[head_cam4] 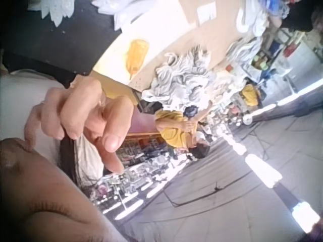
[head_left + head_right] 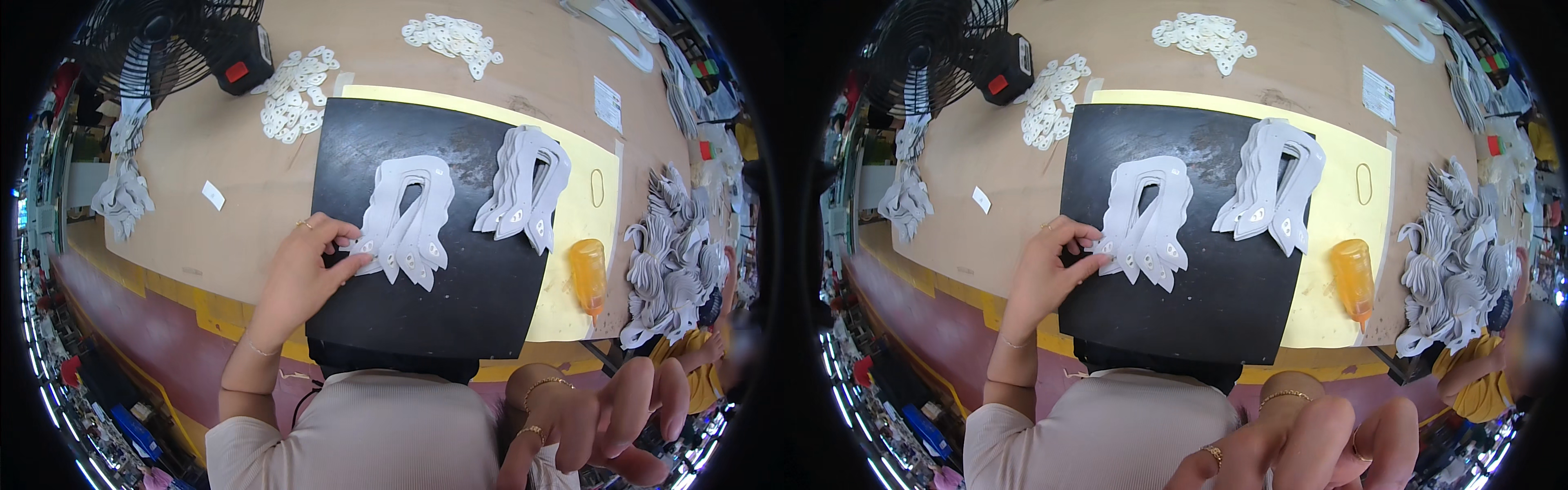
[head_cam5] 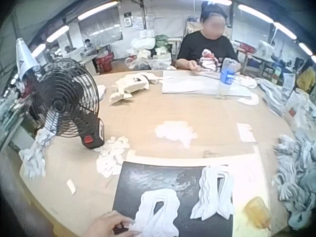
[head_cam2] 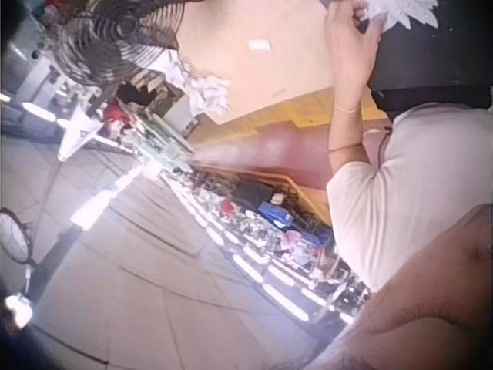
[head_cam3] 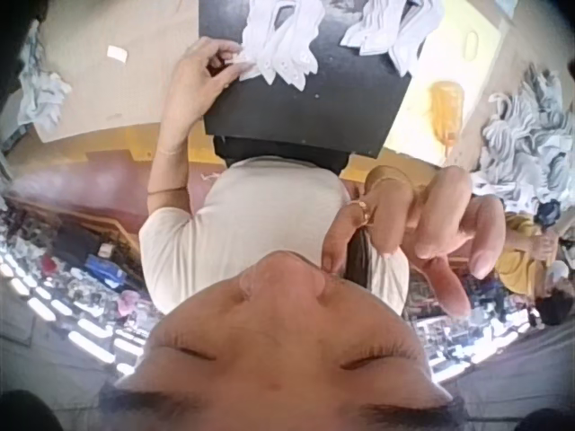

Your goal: The person repeatedly picks up white plastic components from a pile on the table, aligns them, and presses them together by hand. The person handles the parts one at a time, occasionally turning them over to check alignment before placing the assembled pair back on the table.

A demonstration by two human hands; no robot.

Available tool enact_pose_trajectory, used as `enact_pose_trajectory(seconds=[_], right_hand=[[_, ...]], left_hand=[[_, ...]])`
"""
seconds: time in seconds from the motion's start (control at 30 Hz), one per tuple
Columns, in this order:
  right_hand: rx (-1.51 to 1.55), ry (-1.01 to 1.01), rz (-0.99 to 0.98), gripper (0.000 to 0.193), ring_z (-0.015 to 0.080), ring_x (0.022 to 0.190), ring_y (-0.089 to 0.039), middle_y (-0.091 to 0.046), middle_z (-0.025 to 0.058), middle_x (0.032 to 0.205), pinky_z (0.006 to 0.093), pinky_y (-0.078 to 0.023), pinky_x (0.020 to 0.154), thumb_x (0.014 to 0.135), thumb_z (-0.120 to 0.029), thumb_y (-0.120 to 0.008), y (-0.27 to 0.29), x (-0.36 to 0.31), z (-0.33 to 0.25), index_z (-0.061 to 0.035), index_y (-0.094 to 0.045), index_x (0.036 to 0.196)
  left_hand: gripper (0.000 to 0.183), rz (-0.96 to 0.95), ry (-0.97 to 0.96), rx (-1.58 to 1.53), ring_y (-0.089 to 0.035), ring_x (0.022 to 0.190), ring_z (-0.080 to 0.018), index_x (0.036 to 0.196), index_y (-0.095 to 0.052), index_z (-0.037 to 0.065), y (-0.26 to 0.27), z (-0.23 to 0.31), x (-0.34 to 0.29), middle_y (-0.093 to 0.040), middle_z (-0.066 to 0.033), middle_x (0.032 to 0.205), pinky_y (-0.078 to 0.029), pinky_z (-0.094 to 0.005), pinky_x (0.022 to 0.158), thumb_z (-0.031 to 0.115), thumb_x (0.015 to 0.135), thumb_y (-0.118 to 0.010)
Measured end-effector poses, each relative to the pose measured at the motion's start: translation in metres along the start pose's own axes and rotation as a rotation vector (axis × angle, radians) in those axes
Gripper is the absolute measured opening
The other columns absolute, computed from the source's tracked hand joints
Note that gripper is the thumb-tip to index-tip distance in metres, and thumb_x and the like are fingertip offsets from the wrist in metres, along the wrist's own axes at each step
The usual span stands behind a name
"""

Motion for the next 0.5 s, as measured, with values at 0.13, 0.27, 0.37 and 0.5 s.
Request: enact_pose_trajectory(seconds=[0.13,0.27,0.37,0.5], right_hand=[[-0.042,0.014,0.016,0.041,0.0226,0.094,-0.043,-0.035,0.0059,0.11,0.0565,-0.052,0.082,0.09,-0.029,-0.061,0.0,0.004,0.008,-0.0209,-0.039,0.124],[-0.02,-0.026,-0.029,0.042,0.0228,0.093,-0.042,-0.034,0.0068,0.11,0.0564,-0.053,0.082,0.09,-0.03,-0.061,-0.002,0.006,0.011,-0.0203,-0.039,0.124],[-0.046,-0.018,-0.033,0.044,0.0227,0.092,-0.042,-0.034,0.0074,0.11,0.0547,-0.054,0.082,0.089,-0.031,-0.062,-0.001,0.005,0.014,-0.0198,-0.038,0.125],[-0.058,-0.053,-0.083,0.048,0.0224,0.093,-0.043,-0.035,0.0067,0.109,0.0516,-0.056,0.079,0.089,-0.033,-0.062,-0.001,0.009,0.02,-0.0198,-0.037,0.128]], left_hand=[[0.024,0.092,-0.034,-0.035,-0.053,0.075,-0.021,0.094,-0.065,0.002,-0.001,0.0,-0.007,-0.056,-0.0079,0.081,-0.045,-0.03,0.068,0.009,0.073,-0.074],[0.024,0.128,-0.066,-0.08,-0.049,0.074,-0.0172,0.092,-0.064,0.001,-0.002,0.0,-0.008,-0.055,-0.0059,0.079,-0.042,-0.0277,0.069,0.004,0.071,-0.074],[0.021,0.117,-0.061,-0.108,-0.052,0.072,-0.0207,0.092,-0.064,0.001,-0.004,-0.001,-0.01,-0.057,-0.008,0.08,-0.043,-0.0304,0.068,0.004,0.073,-0.072],[0.022,0.085,-0.006,-0.245,-0.054,0.072,-0.018,0.098,-0.064,0.002,-0.008,-0.016,-0.015,-0.059,-0.0073,0.079,-0.044,-0.0296,0.069,0.003,0.076,-0.069]])
Point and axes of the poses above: each hand's wrist, its own x-axis towards the middle knuckle, its own y-axis out of the back of the hand, z = x × y, the point moved 9 cm from there along x, towards the middle knuckle
